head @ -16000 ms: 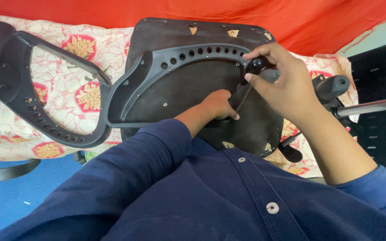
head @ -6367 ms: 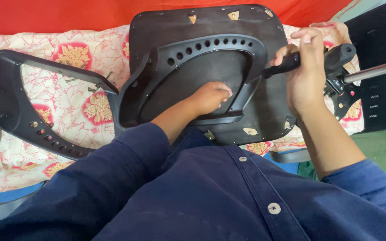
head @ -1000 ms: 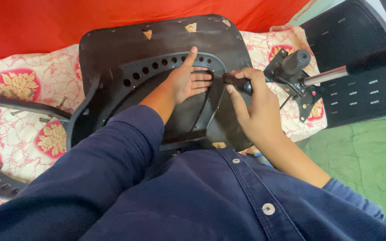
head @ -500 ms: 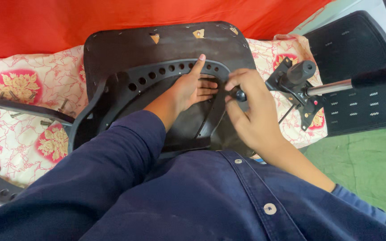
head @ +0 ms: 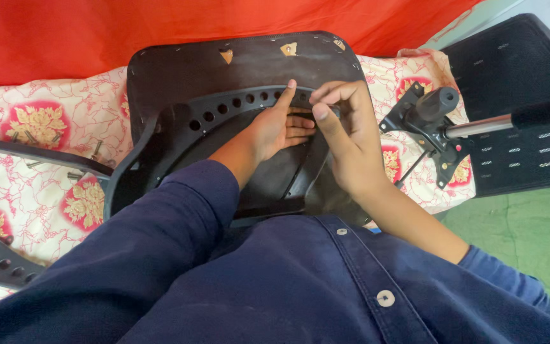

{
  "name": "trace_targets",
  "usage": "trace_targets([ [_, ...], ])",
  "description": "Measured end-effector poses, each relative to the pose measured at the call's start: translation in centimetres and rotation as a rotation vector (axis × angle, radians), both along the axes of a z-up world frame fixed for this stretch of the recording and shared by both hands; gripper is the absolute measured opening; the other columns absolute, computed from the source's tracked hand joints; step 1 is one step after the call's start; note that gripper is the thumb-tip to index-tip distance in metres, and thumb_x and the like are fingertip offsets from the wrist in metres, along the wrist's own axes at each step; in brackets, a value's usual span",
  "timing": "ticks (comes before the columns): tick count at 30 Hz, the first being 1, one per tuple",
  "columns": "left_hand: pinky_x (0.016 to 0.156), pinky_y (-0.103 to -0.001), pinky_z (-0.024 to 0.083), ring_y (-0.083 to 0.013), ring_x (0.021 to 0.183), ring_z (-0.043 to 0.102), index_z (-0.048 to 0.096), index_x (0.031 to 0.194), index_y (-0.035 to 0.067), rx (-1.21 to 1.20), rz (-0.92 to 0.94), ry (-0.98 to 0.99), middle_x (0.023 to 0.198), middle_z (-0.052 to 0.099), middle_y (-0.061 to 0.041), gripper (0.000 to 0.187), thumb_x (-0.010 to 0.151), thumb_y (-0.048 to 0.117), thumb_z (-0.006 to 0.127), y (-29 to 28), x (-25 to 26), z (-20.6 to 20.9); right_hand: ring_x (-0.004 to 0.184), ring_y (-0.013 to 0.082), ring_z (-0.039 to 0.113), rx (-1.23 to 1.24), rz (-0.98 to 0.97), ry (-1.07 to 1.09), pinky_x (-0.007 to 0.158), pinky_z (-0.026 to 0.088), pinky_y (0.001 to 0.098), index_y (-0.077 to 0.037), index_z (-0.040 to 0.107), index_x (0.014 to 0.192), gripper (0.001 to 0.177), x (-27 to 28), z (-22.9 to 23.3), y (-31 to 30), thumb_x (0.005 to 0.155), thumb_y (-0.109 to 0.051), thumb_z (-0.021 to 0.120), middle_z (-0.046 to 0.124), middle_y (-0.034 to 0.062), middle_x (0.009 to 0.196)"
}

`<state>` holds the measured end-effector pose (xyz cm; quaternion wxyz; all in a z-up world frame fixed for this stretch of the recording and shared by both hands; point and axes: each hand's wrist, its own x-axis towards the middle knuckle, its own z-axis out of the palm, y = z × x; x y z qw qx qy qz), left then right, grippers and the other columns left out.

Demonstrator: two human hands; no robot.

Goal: The person uses a screwdriver to loosen and remove screws from a black plastic chair seat frame. They repeatedly pry and unscrew fasteners along the curved edge of the seat, working methodically around the perimeter.

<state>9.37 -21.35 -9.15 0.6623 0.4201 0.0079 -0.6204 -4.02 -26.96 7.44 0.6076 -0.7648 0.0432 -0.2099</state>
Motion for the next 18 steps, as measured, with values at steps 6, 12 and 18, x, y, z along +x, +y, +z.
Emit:
trace_targets([
  [6,0.102,-0.042,0.05,-0.0266,0.109,0.071,0.06,0.129,0.0,-0.06,-0.036,0.016,0.113,0.075,-0.011,0.096,0.086,0.082,0.037,-0.1,0.2,-0.65,0.099,0.0169,0.054,-0.192,0.068,0.064,0.094,0.045,0.0293,-0.001,0.059,0.096,0.04,-0.03,-0.53,-0.19,0.117,-0.031,0.044,0.058,0.0072,0.1],
  [12,0.105,-0.044,0.053,-0.0256,0.113,0.068,0.057,0.132,-0.01,-0.266,-0.013,0.058,0.121,0.07,-0.016,0.1,0.092,0.08,0.038,0.16,-0.05,-1.08,0.083,0.0157,0.054,-0.235,0.099,0.159,0.081,0.046,0.03,-0.003,0.056,0.092,0.038,0.36,-0.92,-0.24,0.115,-0.028,0.04,0.055,0.0051,0.088],
  [18,0.111,-0.046,0.046,-0.0243,0.115,0.069,0.057,0.131,-0.001,-0.086,0.03,0.088,0.116,0.075,-0.01,0.095,0.088,0.08,0.034,0.13,0.04,-0.92,0.095,0.0132,0.052,-0.259,0.083,-0.024,0.091,0.046,0.0295,-0.001,0.04,0.115,0.024,0.45,-0.62,-0.8,0.111,-0.013,0.06,0.056,0.0056,0.103],
])
